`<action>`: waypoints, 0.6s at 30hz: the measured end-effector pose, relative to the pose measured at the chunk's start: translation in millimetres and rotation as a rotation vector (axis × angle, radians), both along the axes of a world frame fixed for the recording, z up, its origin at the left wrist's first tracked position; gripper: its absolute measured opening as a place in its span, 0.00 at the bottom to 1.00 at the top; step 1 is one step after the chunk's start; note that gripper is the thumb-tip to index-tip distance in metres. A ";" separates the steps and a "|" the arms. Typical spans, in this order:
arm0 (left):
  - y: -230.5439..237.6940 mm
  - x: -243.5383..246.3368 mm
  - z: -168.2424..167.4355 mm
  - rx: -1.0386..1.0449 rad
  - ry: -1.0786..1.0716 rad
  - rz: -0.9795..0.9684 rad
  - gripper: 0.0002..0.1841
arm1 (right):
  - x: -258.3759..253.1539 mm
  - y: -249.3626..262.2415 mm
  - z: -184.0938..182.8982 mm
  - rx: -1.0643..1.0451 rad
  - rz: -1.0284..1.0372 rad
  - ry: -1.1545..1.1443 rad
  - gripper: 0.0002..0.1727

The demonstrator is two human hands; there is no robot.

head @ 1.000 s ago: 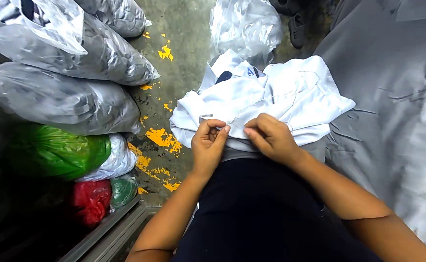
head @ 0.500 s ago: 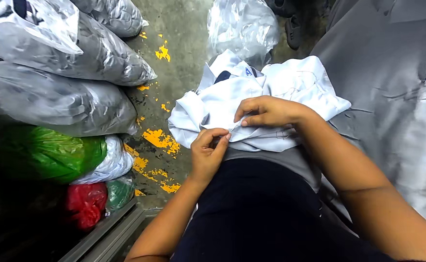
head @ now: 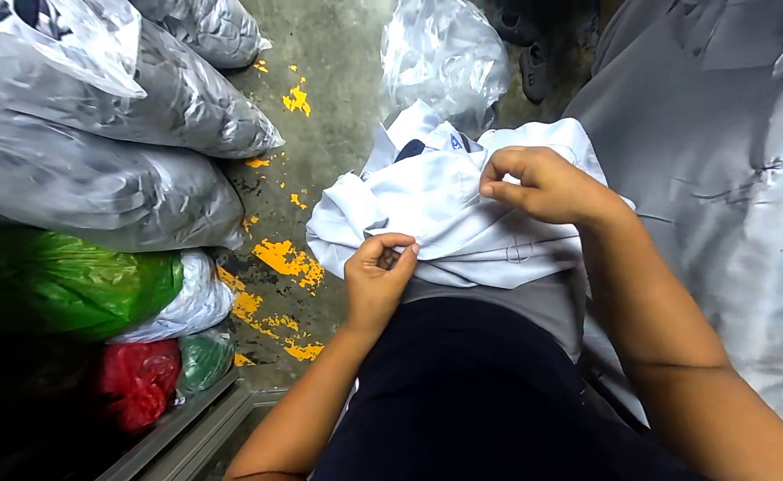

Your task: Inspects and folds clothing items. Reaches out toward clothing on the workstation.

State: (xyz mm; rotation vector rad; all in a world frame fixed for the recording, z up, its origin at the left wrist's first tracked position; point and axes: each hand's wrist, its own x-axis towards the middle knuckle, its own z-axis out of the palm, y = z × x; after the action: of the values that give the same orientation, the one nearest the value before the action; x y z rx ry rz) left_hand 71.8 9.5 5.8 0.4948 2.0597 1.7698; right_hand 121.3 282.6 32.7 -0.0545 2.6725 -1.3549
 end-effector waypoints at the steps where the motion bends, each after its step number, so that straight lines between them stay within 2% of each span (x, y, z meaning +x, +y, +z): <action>1: 0.4 -0.8 -0.4 -0.002 -0.004 0.002 0.08 | 3.4 0.3 4.1 0.002 0.004 0.002 0.11; 4: 3.0 -4.6 1.6 0.004 -0.016 0.017 0.08 | 13.6 9.2 10.4 0.008 -0.007 -0.002 0.11; 7: 10.7 -10.4 1.2 -0.013 0.000 0.004 0.06 | 20.4 29.3 11.4 -0.030 -0.143 -0.120 0.11; 9: 11.5 -16.7 0.5 -0.078 -0.055 -0.063 0.05 | 24.0 32.3 14.7 -0.135 -0.169 -0.186 0.11; 12: 9.3 -32.8 13.3 -0.259 -0.131 -0.277 0.09 | 24.5 24.9 29.5 -0.374 -0.205 -0.276 0.12; 13: 9.2 -38.4 21.2 -0.329 -0.076 -0.351 0.11 | 23.5 23.2 33.2 -0.461 -0.215 -0.280 0.12; 15: 11.6 -46.3 38.6 -0.444 0.208 -0.418 0.14 | 20.0 21.1 40.4 -0.636 -0.222 -0.253 0.10; 17: 22.2 -53.2 52.9 -0.398 0.533 -0.364 0.15 | 15.3 21.2 50.1 -0.755 -0.189 -0.221 0.10; 18: 30.6 -57.0 59.0 -0.327 0.624 -0.349 0.16 | 13.3 20.6 55.4 -0.778 -0.166 -0.208 0.10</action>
State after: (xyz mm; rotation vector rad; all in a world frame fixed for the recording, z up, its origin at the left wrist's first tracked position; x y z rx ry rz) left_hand 14.8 40.1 64.8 1.3360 2.3966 1.1283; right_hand 134.6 303.2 88.1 0.2148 1.8748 -2.2222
